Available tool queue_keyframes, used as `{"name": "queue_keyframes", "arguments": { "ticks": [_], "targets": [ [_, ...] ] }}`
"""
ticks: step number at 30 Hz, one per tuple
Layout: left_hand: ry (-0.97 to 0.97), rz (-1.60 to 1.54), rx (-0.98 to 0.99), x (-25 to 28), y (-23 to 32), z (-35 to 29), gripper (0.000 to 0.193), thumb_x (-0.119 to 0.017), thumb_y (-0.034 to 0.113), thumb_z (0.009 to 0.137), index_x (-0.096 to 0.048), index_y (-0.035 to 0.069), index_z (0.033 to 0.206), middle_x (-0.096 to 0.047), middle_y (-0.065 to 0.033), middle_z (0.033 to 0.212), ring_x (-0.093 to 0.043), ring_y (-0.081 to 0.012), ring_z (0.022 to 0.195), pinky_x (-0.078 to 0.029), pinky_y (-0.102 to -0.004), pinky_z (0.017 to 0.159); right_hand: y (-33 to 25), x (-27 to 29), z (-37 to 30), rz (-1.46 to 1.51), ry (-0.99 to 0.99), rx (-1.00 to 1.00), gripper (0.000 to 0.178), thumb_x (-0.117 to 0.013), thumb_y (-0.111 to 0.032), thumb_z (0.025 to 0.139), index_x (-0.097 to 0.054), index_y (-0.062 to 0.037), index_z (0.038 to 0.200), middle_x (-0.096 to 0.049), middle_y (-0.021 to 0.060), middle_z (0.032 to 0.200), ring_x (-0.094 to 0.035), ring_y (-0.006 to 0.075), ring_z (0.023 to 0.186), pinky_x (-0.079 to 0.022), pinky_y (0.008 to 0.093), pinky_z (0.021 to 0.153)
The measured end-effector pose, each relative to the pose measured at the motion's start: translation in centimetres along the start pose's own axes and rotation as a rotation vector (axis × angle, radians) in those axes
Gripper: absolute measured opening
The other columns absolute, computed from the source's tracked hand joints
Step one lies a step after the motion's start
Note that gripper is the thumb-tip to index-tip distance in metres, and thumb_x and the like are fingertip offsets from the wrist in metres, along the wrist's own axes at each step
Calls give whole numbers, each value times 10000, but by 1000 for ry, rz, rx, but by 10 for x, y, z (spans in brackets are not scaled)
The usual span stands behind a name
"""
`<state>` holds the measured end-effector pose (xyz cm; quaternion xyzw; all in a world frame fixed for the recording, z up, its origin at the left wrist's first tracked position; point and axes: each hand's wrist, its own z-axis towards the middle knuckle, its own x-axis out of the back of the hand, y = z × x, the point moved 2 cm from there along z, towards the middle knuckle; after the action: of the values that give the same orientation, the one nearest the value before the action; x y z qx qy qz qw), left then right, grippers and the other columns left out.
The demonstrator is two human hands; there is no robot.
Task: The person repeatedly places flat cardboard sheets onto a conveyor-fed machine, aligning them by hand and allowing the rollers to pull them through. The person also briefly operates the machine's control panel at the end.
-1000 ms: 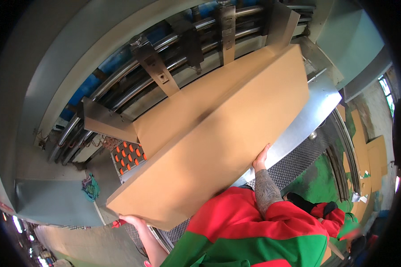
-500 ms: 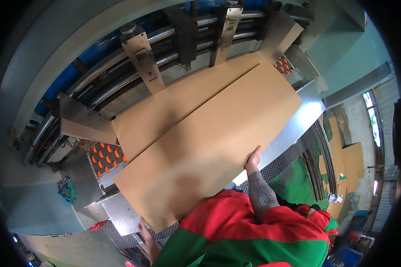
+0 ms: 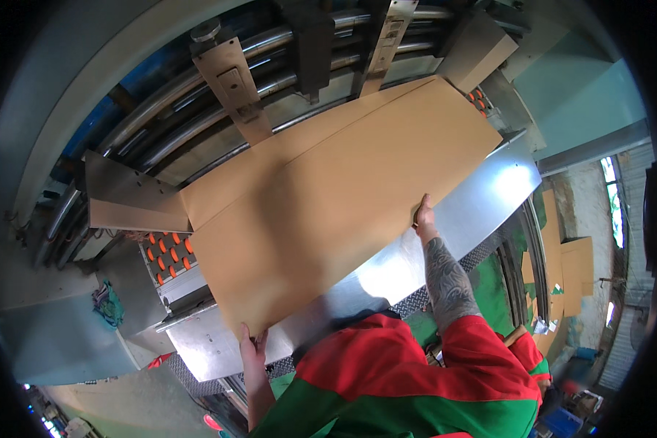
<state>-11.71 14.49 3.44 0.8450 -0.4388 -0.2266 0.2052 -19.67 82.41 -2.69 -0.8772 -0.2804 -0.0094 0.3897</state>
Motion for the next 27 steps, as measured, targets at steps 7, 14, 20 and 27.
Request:
{"name": "queue_keyframes", "arguments": {
  "ticks": [7,14,20,27],
  "targets": [
    [-38,15,68,-41,70,78,505,-602,469,1055,-565,110,1408,-714,-83,1279,-738,-262,1093,-630,-438,958,-20,-37,35,-145,-184,-25,830,-410,-814,980,-632,-53,1227,-723,83,926,-705,210,703,-600,384,634],
    [-43,8,70,-33,64,82,483,-569,437,1078,-531,120,1440,-670,-107,1354,-713,-271,1163,-591,-466,1039,-23,-27,33,-279,-266,-45,799,-389,-818,983,-582,-161,1395,-741,64,1170,-754,188,945,-634,423,828],
    [-32,-13,81,-34,66,83,489,-570,427,1080,-512,113,1451,-669,-115,1350,-707,-279,1179,-589,-470,1044,-28,-31,26,-253,-239,-46,760,-373,-780,1012,-576,-163,1405,-748,54,1165,-759,178,970,-647,402,813],
    [42,15,53,-31,64,84,456,-561,410,1088,-530,132,1448,-694,-93,1332,-713,-263,1182,-584,-492,1043,-31,-30,22,-210,-367,11,759,-365,-762,1025,-565,-149,1425,-743,55,1200,-758,174,984,-648,383,814]
  ]
}}
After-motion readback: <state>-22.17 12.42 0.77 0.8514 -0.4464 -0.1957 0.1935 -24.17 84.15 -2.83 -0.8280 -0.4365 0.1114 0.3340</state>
